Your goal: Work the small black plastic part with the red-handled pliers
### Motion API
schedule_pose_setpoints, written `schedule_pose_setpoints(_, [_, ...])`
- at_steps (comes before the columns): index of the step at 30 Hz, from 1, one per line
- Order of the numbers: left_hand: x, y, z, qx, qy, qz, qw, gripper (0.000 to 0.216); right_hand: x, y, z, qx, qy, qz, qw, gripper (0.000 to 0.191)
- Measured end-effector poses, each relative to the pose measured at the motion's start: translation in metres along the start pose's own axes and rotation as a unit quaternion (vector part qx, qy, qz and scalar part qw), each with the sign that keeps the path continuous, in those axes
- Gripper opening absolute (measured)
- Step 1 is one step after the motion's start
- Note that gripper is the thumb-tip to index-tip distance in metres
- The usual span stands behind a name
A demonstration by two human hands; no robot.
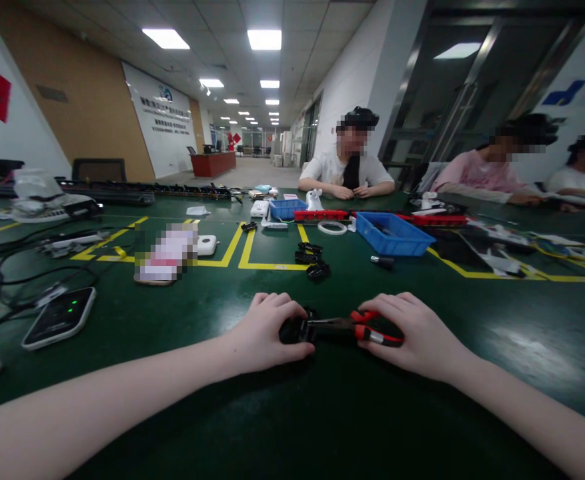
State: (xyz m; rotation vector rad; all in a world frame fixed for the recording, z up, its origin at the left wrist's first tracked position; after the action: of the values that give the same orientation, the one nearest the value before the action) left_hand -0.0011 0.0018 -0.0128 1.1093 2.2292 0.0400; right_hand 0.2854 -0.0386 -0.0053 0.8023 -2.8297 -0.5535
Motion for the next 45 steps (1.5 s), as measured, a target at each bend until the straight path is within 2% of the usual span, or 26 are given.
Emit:
schedule_pose_setpoints(5, [0.0036, 0.0022, 0.0006, 0.025, -0.009, -0.013, 1.000, 0.028, -0.0050, 0.0002, 0.0009, 0.010, 0.005, 0.021, 1.000, 0.034])
schedule_pose_setpoints(10, [0.0043, 0.0003, 0.0019, -0.005, 0.014, -0.010, 1.000, 0.027, -0.0024, 0.0013, 0.0005, 0.008, 0.012, 0.021, 1.000, 0.034])
schedule_pose_setpoints(13, [0.0038, -0.0011, 0.0030, -0.012, 0.001, -0.016, 1.000, 0.031, -0.0007, 0.0014, 0.0003, 0.004, 0.014, 0.022, 1.000, 0.034])
schedule_pose_setpoints(17, [0.0034, -0.0002, 0.0029, 0.011, -0.016, -0.013, 1.000, 0.036, 0.0010, 0.0012, 0.0006, -0.008, 0.014, 0.016, 1.000, 0.033])
schedule_pose_setpoints(30, [0.0056, -0.0004, 0.0047, 0.020, -0.056, 0.006, 0.998, 0.023, 0.0004, 0.0002, 0.0005, -0.001, 0.019, 0.012, 1.000, 0.036])
schedule_pose_setpoints(45, [0.0010, 0.0017, 0.0017, 0.008, -0.052, -0.028, 0.998, 0.047, 0.0004, -0.0009, 0.0010, -0.039, 0.027, -0.006, 0.999, 0.041])
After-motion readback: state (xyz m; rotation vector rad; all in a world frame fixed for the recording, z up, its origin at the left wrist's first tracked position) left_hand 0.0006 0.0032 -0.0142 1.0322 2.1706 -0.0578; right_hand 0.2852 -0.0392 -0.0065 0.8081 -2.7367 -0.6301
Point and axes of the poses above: each hand's wrist, its own y-axis towards the middle knuckle, its own z-axis out of the palm, x = y × z, the point moved 1 cm from there along y, towards the middle knuckle, and after that the axes turned 2 degrees about z, right-handed, at the moved point
